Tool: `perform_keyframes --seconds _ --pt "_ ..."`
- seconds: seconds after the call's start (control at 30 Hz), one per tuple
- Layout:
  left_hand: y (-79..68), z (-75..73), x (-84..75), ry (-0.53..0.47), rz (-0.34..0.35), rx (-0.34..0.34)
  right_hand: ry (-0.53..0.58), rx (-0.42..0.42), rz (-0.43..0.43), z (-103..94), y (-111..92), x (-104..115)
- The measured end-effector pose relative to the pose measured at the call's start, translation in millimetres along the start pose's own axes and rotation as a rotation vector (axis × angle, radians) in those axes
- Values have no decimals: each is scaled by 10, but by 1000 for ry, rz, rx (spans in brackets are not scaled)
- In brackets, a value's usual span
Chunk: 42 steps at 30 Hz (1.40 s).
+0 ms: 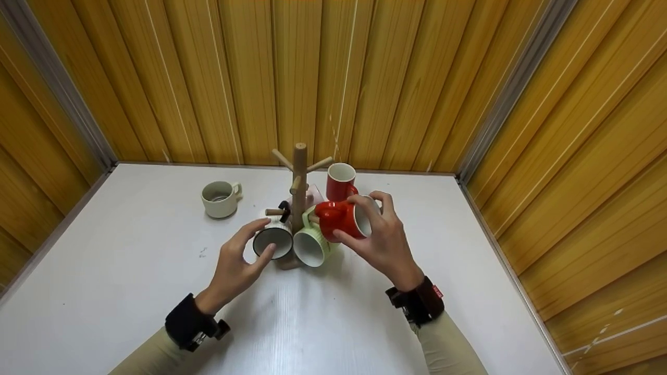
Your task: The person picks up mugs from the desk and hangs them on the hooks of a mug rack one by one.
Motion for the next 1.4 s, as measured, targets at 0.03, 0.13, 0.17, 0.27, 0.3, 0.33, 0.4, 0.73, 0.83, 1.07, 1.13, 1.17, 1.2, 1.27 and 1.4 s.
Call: perform_keyframes --seconds 0.03,0.13,0.17,0.27,0.3,0.33,0.4,0.73,0.83,1.07,1.13,1.17,1.2,1.27,1.4 --pt "2 1 -7 -1 -1 0 1 6 -1 12 -2 21" --pt "6 1 -27 -3 0 0 13 26 -6 54 -11 88" --pt "7 3 -33 -4 1 1 16 33 -8 67 -13 112" --pt "7 6 -50 -4 3 7 17 49 -22 100 -17 183" --pt "8 6 -57 -5 5 9 17 50 -26 107 -17 204" --pt "7 6 -63 -9 3 13 18 50 -30 110 -15 223" --pt "9 8 -73 -20 5 22 18 47 -37 110 -9 258" --pt "10 42 -125 -98 -28 78 54 32 -86 101 -12 448" --pt "15 47 -141 -103 -16 90 71 34 -116 116 -10 515" --pt "28 32 -157 -106 8 105 147 34 -149 194 -7 637" --pt "35 22 -163 -112 9 108 175 39 -146 230 -3 662" --pt "37 18 -165 -114 9 111 193 41 -144 249 -1 672" --pt "39 13 -170 -116 11 113 209 43 -142 269 1 681" --pt "39 8 -176 -125 19 118 248 43 -137 311 4 695" --pt "38 -4 -197 -153 25 118 319 25 -138 394 17 710"
Point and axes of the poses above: each hand's wrist, its own y-axis towards the middle knuckle, its own z-axis out of the palm, x = y × z, the point moved 4 cm from there along y, towards the middle knuckle, and after that the axes turned 4 degrees about -y, right-handed, at the moved point
